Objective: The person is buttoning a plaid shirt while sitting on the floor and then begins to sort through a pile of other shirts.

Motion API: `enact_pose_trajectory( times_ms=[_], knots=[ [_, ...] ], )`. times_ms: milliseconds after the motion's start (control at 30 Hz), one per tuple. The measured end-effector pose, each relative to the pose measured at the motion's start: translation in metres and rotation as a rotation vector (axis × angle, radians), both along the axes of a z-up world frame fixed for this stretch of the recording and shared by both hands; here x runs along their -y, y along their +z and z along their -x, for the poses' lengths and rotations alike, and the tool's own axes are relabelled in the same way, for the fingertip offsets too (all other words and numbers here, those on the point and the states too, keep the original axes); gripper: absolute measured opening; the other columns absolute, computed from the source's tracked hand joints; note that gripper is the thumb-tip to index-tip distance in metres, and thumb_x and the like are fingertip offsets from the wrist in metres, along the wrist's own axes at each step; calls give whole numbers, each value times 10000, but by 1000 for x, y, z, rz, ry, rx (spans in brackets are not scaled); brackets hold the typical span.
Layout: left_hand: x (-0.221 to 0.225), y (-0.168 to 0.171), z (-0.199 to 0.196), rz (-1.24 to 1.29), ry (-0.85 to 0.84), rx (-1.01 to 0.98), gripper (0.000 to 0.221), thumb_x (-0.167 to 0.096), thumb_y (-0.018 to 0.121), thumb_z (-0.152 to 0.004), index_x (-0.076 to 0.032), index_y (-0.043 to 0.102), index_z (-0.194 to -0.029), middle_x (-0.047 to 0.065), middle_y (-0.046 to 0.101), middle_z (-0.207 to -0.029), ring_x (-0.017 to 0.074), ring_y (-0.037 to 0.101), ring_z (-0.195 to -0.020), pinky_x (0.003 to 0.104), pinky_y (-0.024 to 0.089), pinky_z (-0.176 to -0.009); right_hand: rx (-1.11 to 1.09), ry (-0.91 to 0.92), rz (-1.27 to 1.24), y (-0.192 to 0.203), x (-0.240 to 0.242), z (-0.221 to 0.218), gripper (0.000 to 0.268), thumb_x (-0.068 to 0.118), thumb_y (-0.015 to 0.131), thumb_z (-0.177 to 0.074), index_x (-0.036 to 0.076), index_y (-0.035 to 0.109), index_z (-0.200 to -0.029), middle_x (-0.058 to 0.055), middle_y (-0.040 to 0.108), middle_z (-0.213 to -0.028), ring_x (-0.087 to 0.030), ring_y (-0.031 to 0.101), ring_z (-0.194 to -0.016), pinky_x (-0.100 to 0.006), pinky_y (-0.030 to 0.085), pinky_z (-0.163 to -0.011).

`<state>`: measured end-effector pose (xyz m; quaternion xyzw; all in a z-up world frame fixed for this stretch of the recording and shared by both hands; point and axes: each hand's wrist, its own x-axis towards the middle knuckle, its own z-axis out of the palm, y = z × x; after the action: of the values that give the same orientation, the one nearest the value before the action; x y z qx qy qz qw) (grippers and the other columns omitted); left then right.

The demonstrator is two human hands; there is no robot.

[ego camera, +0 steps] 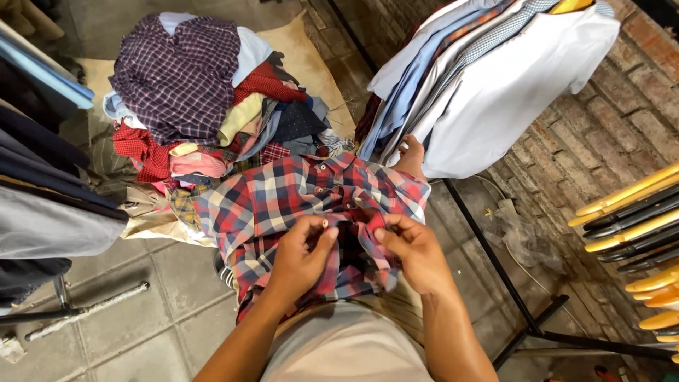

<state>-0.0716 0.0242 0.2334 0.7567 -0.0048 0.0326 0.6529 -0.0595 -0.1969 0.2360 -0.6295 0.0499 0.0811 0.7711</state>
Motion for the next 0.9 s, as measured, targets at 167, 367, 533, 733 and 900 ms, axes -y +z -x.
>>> enact_pose_trajectory(
  times_ms=[167, 367, 533, 733, 900],
  knots=[
    [17, 19, -17, -56, 100, 154, 115, -144, 767, -893, -104, 708, -983, 103, 756, -784, 239, 744, -757, 342, 576, -672, -49, -180, -196, -10, -22, -17, 173, 6, 690, -913, -41, 717, -1078, -77, 641, -709, -114, 644, -514, -232, 532, -440],
    [30, 17, -27, 76, 78, 100, 237, -102, 795, -863, -59, 710, -1080, 144, 789, -902, 270, 771, -859, 374, 617, -747, -55, -256, -306, -19, -26, -26, 159, 35, 670, -932, -45, 716, -1061, -144, 709, -720, -187, 713, -568, -313, 585, -492],
    [33, 4, -31, 192, 59, 18, 241, -142, 803, -881, -27, 733, -1080, 175, 789, -916, 262, 767, -876, 383, 617, -760, -1, -250, -268, -21, -33, -25, 107, 61, 679, -958, -26, 710, -1013, -108, 694, -700, -153, 699, -610, -275, 585, -588],
    [30, 11, -26, 230, 102, -34, 192, -141, 793, -893, -14, 746, -1029, 175, 790, -896, 206, 745, -839, 353, 615, -754, 47, -247, -257, -21, -41, -21, 45, 9, 671, -937, -22, 680, -969, -100, 676, -680, -152, 678, -607, -268, 560, -609],
    [31, 9, -27, 82, 149, 138, 136, -78, 831, -826, -54, 769, -945, 98, 778, -912, 243, 755, -895, 360, 592, -816, 148, -297, 32, -7, -54, -11, 41, 29, 699, -950, 3, 717, -977, -36, 681, -746, -70, 629, -710, -231, 552, -694]
  ],
)
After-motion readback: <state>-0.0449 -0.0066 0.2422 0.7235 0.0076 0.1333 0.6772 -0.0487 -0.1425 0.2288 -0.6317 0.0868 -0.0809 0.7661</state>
